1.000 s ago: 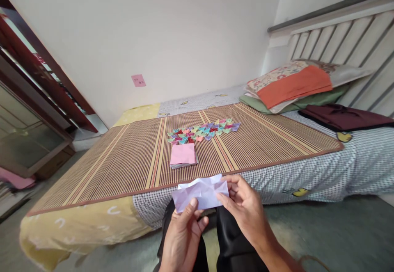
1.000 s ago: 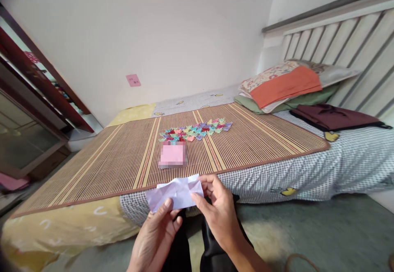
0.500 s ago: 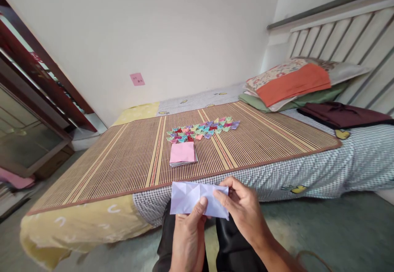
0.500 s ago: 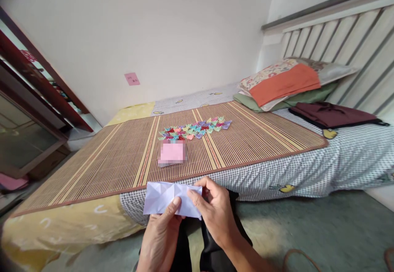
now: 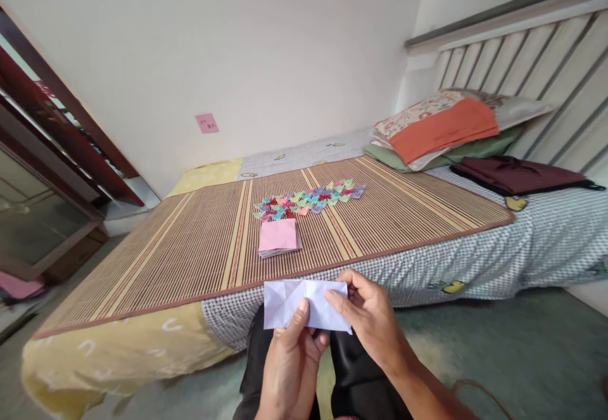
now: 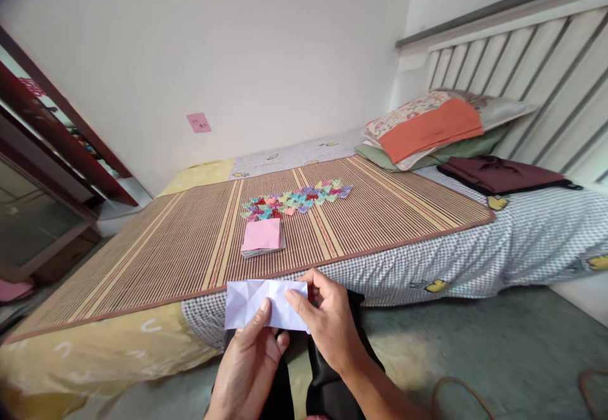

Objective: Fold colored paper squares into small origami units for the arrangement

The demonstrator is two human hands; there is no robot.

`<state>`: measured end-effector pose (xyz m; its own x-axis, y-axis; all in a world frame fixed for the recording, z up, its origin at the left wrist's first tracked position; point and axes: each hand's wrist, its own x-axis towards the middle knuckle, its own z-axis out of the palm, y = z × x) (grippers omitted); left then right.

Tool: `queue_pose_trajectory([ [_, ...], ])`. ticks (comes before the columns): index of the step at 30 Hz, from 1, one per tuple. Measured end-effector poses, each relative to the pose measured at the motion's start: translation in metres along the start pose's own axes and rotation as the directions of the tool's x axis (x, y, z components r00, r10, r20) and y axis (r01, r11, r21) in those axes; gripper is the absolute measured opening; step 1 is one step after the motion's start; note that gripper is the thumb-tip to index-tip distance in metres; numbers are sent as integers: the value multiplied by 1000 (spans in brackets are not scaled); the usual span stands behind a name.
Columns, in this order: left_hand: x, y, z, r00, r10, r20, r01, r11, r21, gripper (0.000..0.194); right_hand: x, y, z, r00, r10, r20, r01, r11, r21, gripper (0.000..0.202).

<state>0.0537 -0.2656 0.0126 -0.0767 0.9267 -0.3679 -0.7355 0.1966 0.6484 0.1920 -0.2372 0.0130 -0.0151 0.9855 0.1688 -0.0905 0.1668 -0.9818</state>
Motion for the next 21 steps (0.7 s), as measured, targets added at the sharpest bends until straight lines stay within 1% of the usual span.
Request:
queue_pose_trajectory([
  [2, -3, -1, 1, 1000, 10, 0, -10, 1000, 12, 52, 1, 0, -1, 1000, -9, -19, 8, 1000, -28, 33],
  [5, -4, -4, 2, 995, 99, 10, -100, 992, 76, 55, 1, 2, -1, 1000, -5, -31, 3, 999, -42, 33],
  [8, -1, -3, 1, 982, 185, 40, -189, 973, 133, 47, 0, 5, -2, 1000, 3, -20, -3, 1000, -29, 33],
  [10, 2, 1, -1, 978, 202, 45, -206, 970, 132, 40, -1, 8, -4, 1000, -11, -23, 10, 999, -31, 33],
  [13, 5, 9, -3, 983, 179, 39, -182, 977, 107, 38, -2, 9, -7, 999, -22, -31, 21, 999, -35, 33],
  [18, 9, 24, -9, 997, 54, 48, -58, 994, 89, 39, 0, 10, -13, 999, -30, -42, 27, 997, -68, 35],
  [21, 12, 36, -13, 997, 66, 51, -73, 984, 162, 39, 1, 10, -18, 994, -91, -56, 80, 982, -169, 34],
])
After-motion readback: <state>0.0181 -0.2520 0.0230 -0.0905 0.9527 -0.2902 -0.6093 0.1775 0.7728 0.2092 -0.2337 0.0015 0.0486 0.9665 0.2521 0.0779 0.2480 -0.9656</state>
